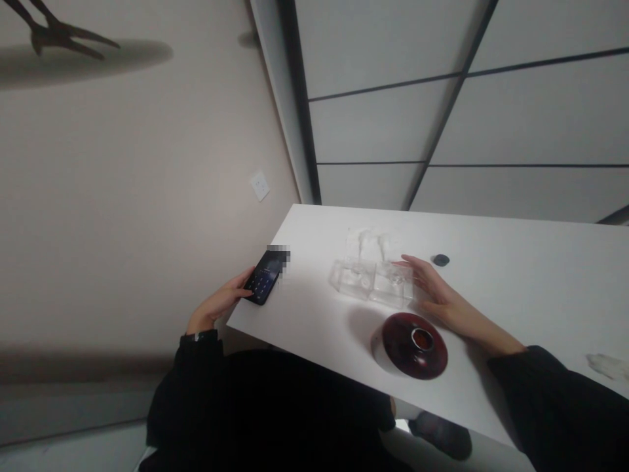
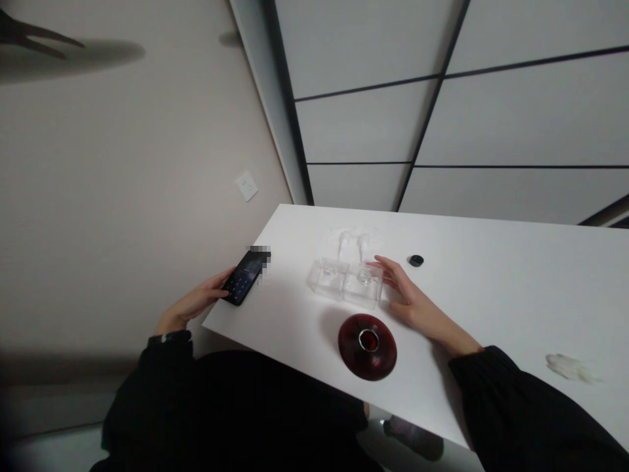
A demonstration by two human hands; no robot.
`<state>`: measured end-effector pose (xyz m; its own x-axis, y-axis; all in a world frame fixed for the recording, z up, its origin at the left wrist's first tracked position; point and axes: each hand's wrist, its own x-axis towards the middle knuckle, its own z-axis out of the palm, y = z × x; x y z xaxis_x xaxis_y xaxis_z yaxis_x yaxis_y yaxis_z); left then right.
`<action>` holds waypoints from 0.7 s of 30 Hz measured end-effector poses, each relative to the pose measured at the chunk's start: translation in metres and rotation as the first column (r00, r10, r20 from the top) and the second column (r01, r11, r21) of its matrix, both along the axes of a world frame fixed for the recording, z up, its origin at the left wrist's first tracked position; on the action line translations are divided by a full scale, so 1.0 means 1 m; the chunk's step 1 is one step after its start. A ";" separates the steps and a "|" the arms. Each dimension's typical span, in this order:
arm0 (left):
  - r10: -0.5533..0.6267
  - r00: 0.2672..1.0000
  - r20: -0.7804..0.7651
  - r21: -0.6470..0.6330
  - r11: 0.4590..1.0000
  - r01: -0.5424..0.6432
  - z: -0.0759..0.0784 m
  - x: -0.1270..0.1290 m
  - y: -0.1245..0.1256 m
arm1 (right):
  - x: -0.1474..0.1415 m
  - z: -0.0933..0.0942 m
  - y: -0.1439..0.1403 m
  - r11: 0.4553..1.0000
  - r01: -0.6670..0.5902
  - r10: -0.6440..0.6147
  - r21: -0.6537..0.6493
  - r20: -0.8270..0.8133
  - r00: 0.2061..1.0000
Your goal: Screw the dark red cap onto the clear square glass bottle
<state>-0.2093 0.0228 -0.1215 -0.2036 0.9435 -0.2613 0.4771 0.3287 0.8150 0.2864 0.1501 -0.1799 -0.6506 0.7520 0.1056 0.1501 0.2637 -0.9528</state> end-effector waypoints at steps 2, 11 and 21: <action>-0.005 1.000 0.023 -0.031 0.999 0.005 0.002 0.002 0.000 | 0.000 0.000 0.000 1.000 -0.002 0.002 0.005 0.005 1.000; 0.048 0.998 0.032 -0.046 0.998 -0.046 0.009 0.011 0.004 | 0.000 0.002 -0.001 1.000 -0.007 0.008 -0.025 0.003 1.000; 0.039 0.999 0.016 -0.052 0.998 -0.038 0.009 0.012 0.006 | 0.001 0.005 -0.001 1.000 -0.014 0.014 -0.015 -0.004 1.000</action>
